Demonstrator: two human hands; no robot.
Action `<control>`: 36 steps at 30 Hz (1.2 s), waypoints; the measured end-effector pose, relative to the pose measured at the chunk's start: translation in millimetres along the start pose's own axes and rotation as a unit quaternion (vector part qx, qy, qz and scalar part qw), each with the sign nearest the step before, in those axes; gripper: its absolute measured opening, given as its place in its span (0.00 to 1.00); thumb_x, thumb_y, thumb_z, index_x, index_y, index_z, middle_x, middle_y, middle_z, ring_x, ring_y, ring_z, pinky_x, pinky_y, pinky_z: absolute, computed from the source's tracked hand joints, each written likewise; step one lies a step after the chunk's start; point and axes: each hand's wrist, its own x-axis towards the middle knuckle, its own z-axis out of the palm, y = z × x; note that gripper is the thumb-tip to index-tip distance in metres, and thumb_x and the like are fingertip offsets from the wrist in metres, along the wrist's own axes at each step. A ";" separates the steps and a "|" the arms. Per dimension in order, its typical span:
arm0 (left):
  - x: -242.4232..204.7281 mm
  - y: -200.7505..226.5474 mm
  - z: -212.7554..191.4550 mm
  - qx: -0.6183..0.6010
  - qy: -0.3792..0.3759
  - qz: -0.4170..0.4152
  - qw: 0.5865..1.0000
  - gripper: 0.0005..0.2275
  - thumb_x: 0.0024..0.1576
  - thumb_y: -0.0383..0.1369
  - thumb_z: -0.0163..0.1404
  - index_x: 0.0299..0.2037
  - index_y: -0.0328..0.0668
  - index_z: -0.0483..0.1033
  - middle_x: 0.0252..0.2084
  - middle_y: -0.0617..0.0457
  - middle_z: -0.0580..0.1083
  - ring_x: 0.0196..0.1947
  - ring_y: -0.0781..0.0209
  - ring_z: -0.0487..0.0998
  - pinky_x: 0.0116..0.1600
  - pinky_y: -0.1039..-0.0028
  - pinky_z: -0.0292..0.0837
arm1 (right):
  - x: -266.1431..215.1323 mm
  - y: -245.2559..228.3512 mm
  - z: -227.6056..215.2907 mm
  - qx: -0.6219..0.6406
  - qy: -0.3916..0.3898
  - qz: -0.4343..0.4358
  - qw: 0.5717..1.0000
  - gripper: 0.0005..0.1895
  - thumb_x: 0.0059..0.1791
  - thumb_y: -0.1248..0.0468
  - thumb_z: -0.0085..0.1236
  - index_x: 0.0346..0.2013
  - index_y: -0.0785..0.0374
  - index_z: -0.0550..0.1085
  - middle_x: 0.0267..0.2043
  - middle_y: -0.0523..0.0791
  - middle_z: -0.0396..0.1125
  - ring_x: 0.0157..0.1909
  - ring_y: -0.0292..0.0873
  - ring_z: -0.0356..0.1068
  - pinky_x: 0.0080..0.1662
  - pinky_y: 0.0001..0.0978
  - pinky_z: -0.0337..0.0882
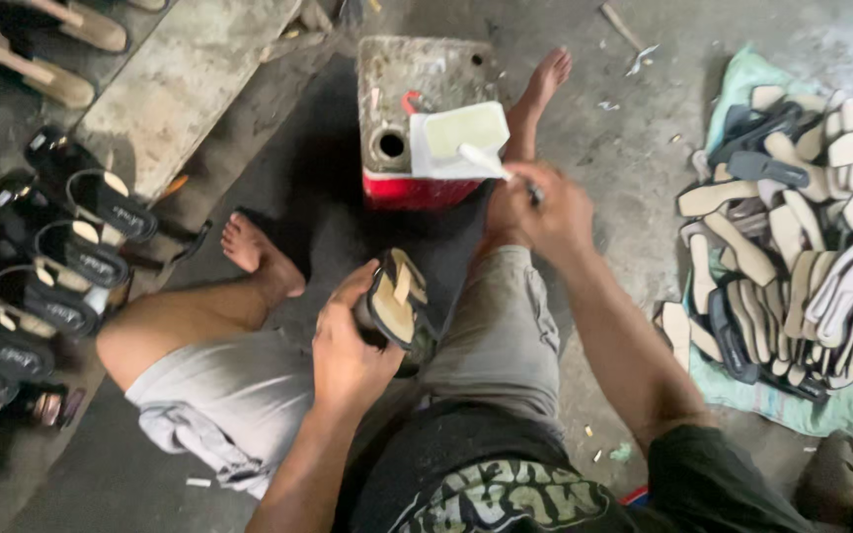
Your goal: The person sits on the floor and applies glue to the edges of black sandals using a toothbrush. They repeatedly dip the toothbrush into a container of glue and spread it along the sole and strap seams of multiple sandals, placing finished units on a nearby shelf.
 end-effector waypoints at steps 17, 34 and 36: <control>-3.0 -20.0 -8.2 -0.035 0.016 0.044 0.998 0.24 0.50 0.21 0.62 0.53 0.41 0.62 0.67 0.38 0.68 0.67 0.36 0.71 0.69 0.56 0.67 | 48.2 29.2 9.8 -0.203 -0.045 -0.072 0.975 0.09 0.53 0.58 0.59 0.47 0.51 0.80 0.42 0.50 0.74 0.41 0.56 0.74 0.40 0.51 0.70; 4.7 -15.8 -5.6 -0.027 0.062 0.209 0.976 0.25 0.59 0.21 0.62 0.54 0.57 0.59 0.63 0.38 0.69 0.63 0.31 0.73 0.70 0.39 0.67 | -105.0 -96.6 -29.3 0.461 -0.229 0.089 0.853 0.09 0.53 0.74 0.58 0.49 0.68 0.76 0.45 0.45 0.74 0.44 0.35 0.73 0.47 0.27 0.72; 5.0 -12.5 -4.6 -0.025 0.060 0.209 0.976 0.25 0.59 0.22 0.63 0.55 0.58 0.59 0.63 0.38 0.69 0.64 0.32 0.73 0.70 0.39 0.67 | -102.0 -105.2 -29.9 0.428 -0.236 0.077 0.869 0.09 0.53 0.75 0.57 0.48 0.68 0.76 0.44 0.45 0.74 0.44 0.35 0.72 0.47 0.27 0.71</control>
